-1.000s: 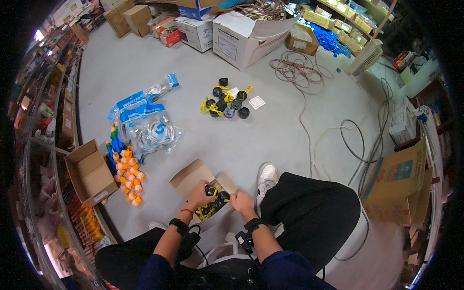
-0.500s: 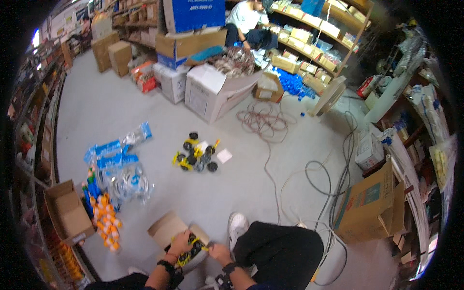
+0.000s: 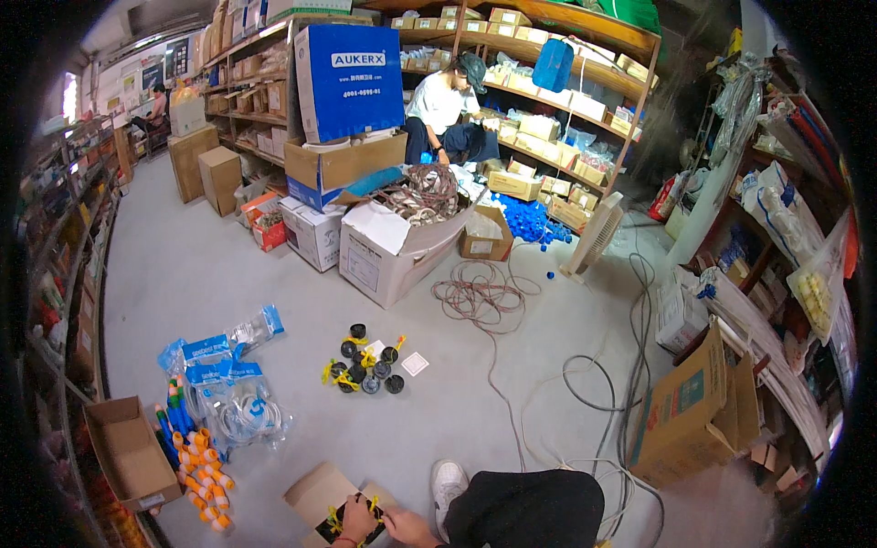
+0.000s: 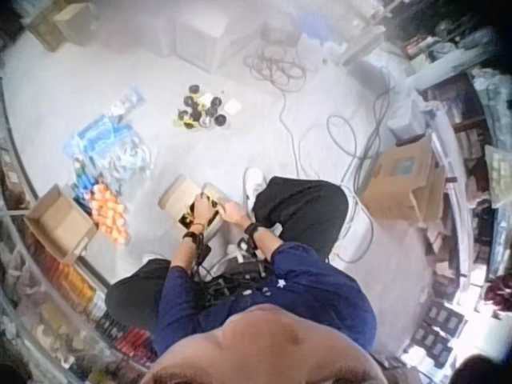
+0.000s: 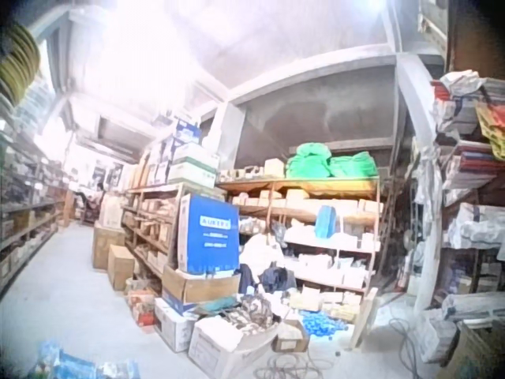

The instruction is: The person assembles components of toy cars by hand, attaching wheels and other yellow and black plastic parts while sitting on the floor of a storage area.

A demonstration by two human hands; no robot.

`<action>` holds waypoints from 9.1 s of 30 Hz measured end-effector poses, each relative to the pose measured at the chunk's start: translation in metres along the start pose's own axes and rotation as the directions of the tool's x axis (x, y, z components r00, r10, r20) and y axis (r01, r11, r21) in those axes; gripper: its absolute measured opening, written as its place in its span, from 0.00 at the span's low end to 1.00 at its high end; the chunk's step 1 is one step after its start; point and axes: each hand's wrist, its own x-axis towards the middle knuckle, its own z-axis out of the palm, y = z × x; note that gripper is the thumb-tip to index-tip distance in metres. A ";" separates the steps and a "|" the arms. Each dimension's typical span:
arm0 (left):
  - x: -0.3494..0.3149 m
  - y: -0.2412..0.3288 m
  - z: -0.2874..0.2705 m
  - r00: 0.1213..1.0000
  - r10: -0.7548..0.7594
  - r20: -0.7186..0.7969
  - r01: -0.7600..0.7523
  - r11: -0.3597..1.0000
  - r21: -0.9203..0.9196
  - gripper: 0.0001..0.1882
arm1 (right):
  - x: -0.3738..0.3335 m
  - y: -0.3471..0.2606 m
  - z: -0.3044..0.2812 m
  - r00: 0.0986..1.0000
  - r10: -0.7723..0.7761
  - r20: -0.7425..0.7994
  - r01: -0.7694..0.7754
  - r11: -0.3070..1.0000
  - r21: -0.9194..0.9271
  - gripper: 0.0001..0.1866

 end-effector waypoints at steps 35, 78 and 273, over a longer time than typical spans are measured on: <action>-0.004 -0.010 0.002 0.939 0.344 0.031 -0.296 0.755 0.586 0.10 | -0.001 -0.010 0.002 0.986 -0.163 0.046 0.160 0.986 0.054 0.11; -0.050 -0.087 -0.091 0.727 -0.594 -0.344 0.532 0.804 -0.265 0.16 | 0.038 -0.039 0.007 0.958 -0.286 -0.025 0.285 0.957 -0.052 0.16; -0.091 -0.047 -0.056 0.604 -0.348 0.717 0.789 0.139 -0.598 0.05 | 0.028 0.021 -0.019 0.839 0.377 0.393 -0.542 0.655 0.527 0.07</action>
